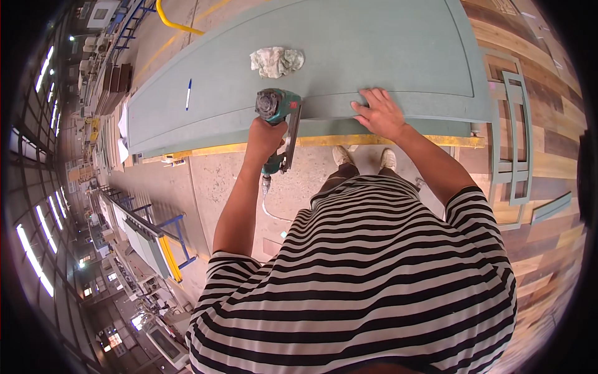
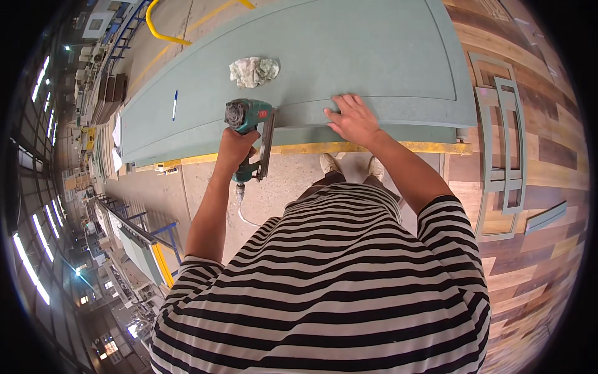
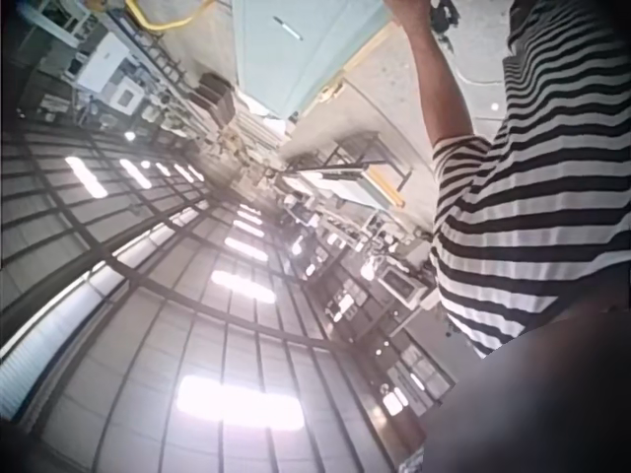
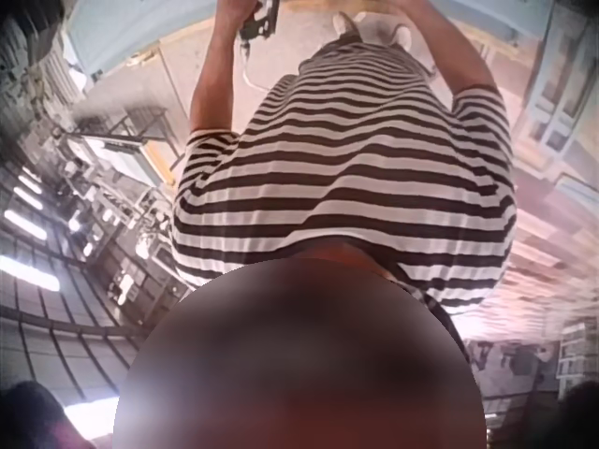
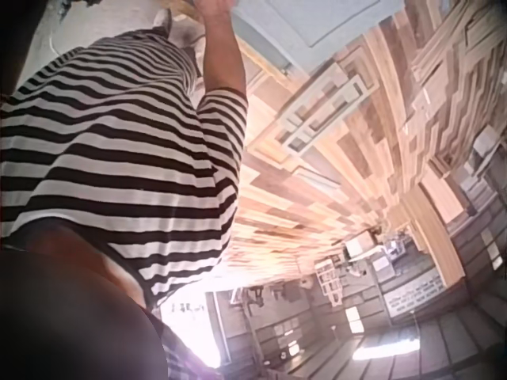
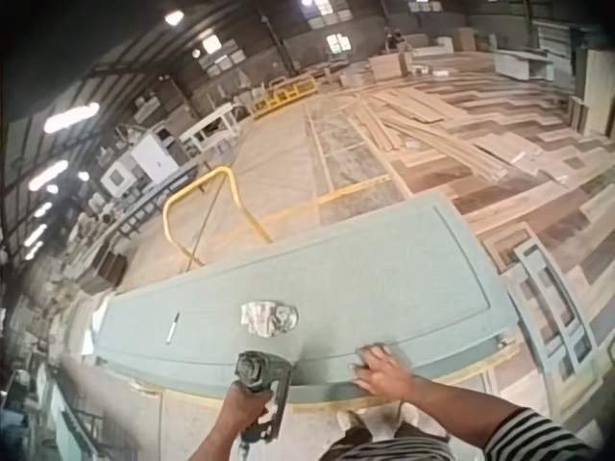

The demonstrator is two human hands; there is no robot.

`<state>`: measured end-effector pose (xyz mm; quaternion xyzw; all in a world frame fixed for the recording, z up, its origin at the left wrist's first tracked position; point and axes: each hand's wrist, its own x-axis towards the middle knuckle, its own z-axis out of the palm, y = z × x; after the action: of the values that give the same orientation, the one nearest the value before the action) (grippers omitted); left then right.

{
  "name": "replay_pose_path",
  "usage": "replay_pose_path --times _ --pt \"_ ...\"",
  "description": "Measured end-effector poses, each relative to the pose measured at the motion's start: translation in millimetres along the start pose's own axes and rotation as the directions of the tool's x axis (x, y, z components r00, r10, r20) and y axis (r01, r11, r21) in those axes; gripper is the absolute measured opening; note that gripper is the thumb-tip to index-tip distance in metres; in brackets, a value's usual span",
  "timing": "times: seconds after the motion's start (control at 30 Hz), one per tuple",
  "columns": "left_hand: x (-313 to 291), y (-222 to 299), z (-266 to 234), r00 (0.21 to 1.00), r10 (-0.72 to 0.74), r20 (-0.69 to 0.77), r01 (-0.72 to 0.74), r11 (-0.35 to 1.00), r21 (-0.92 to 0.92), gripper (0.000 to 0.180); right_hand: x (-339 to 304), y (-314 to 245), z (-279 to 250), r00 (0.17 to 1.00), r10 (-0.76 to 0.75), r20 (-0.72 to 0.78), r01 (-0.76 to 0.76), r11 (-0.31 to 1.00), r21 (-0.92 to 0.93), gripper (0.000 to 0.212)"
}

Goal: Assembling a large panel or component using a pneumatic stapler.

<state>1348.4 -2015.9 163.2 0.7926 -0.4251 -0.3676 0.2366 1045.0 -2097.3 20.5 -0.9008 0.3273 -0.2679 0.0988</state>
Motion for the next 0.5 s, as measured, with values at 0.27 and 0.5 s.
replay_pose_path --times 0.27,0.5 --pt "-14 7 1 0.999 0.027 0.018 -0.029 0.997 0.072 0.025 0 3 4 1.0 0.017 -0.022 -0.017 0.999 0.03 0.036" --pt "-27 0 7 0.998 -0.07 -0.007 0.07 0.993 0.093 0.024 0 2 1 0.999 0.036 0.01 -0.037 0.999 0.012 0.039"
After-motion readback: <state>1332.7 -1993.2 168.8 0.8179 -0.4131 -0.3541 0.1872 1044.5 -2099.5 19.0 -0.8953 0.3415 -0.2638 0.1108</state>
